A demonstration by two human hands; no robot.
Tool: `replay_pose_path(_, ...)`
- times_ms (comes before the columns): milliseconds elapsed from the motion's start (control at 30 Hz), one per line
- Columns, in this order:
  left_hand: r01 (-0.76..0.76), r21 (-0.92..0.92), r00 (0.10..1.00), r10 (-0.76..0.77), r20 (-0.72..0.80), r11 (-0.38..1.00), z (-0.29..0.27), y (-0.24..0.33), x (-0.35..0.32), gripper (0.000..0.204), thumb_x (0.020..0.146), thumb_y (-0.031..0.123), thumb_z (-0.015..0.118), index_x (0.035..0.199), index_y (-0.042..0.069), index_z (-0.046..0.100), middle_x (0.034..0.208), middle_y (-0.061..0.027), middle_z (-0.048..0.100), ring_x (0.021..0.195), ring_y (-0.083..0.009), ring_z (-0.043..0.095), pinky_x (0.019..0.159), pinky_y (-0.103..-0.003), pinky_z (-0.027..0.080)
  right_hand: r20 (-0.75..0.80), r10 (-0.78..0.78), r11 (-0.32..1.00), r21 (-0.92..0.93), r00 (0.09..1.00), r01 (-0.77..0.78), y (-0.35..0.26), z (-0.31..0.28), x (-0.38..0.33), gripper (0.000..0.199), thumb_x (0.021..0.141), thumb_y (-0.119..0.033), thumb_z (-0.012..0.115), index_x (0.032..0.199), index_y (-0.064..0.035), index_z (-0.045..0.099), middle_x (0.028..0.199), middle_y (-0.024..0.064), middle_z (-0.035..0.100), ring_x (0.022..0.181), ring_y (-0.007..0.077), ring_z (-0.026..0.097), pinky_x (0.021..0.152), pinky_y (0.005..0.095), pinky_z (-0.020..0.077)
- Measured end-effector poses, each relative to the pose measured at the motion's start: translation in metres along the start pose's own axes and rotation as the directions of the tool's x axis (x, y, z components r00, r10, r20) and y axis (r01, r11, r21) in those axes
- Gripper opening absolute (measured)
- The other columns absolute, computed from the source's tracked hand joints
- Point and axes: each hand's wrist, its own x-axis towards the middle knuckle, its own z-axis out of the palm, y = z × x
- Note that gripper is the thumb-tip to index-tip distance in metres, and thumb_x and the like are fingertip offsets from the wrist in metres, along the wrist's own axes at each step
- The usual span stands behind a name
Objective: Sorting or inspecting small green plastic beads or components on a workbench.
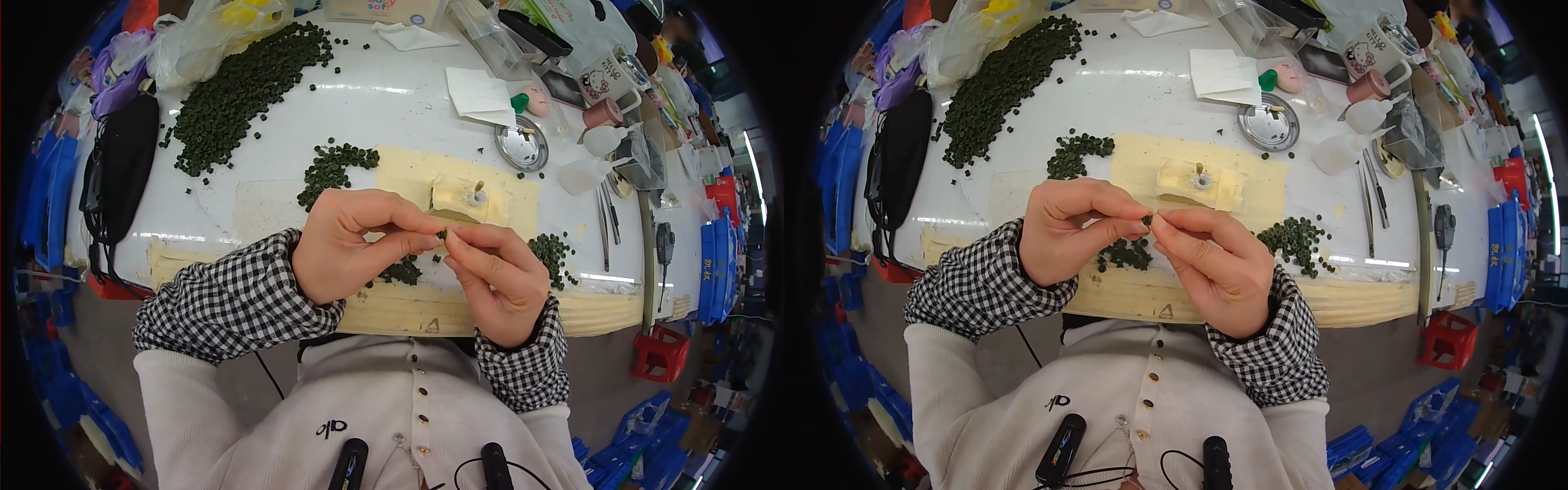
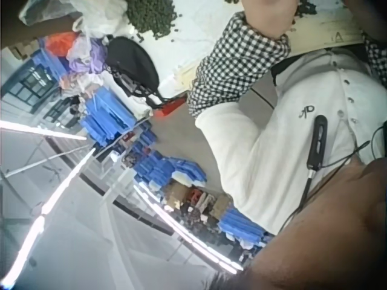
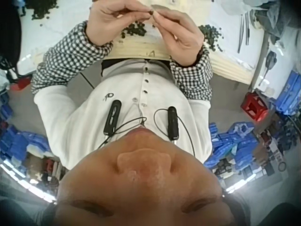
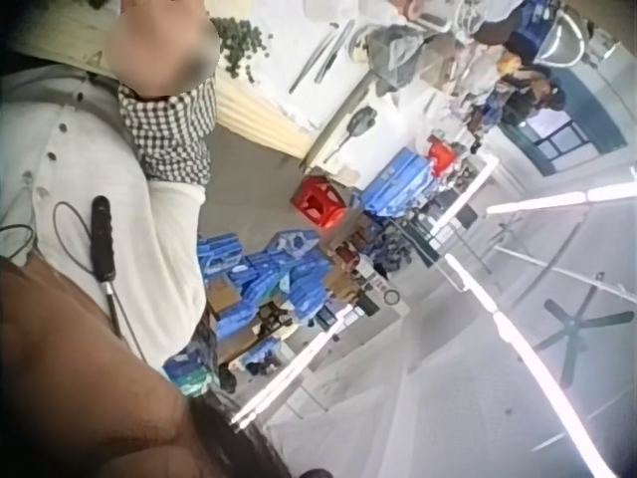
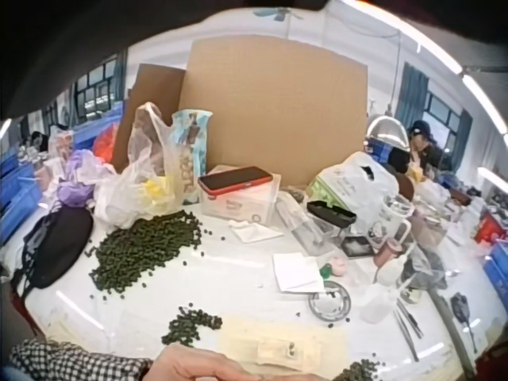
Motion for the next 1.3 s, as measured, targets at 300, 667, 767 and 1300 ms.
replay_pose_path(300, -0.063, 0.133, 0.998, 0.06, 0.026, 0.989, -0.004, 0.003, 0.0, 0.016, 0.085, -0.008, 0.064, 0.099, -0.002, 0.068, 0.09, -0.0122, 0.07, 0.082, -0.016, 0.068, 0.075, -0.026, 0.054, -0.007, 0.023, 0.997, 0.069, 1.0, -0.022, 0.001, 0.002, 0.0, 0.029, 0.082, 0.008, 0.067, 0.109, -0.0011, 0.069, 0.106, 0.013, 0.064, 0.088, 0.018, 0.067, 0.074, 0.0241, 0.0546)
replay_pose_path(667, 0.106, -0.08, 0.994, -0.108, -0.033, 0.991, -0.004, 0.002, -0.002, 0.015, 0.086, -0.007, 0.063, 0.101, -0.006, 0.066, 0.094, -0.0129, 0.069, 0.086, -0.0155, 0.068, 0.08, -0.026, 0.056, -0.199, -0.001, 0.95, -0.307, 0.98, -0.062, -0.008, -0.027, 0.025, 0.026, 0.078, -0.002, 0.073, 0.104, -0.0009, 0.069, 0.09, 0.012, 0.063, 0.08, 0.0233, 0.061, 0.07, 0.0306, 0.0493)
replay_pose_path(767, 0.114, -0.083, 0.993, -0.116, -0.013, 0.99, -0.003, 0.002, 0.0, 0.016, 0.086, -0.007, 0.063, 0.102, -0.006, 0.066, 0.095, -0.0129, 0.069, 0.087, -0.0154, 0.068, 0.081, -0.026, 0.056, -0.11, -0.096, 0.853, -0.521, 0.989, 0.025, 0.003, -0.031, 0.039, 0.02, 0.077, -0.004, 0.073, 0.096, -0.0008, 0.068, 0.085, 0.0105, 0.061, 0.078, 0.0255, 0.057, 0.068, 0.0332, 0.0469)
replay_pose_path(1300, 0.12, -0.099, 0.992, -0.124, -0.028, 0.988, -0.001, 0.0, 0.0, 0.016, 0.086, -0.008, 0.063, 0.101, -0.006, 0.066, 0.095, -0.0126, 0.068, 0.088, -0.0163, 0.068, 0.081, -0.027, 0.056, -0.191, -0.14, 0.968, -0.231, 0.972, 0.094, -0.02, -0.032, 0.04, 0.013, 0.079, -0.001, 0.072, 0.091, 0.0003, 0.067, 0.088, 0.0106, 0.063, 0.079, 0.0214, 0.061, 0.07, 0.0301, 0.048)
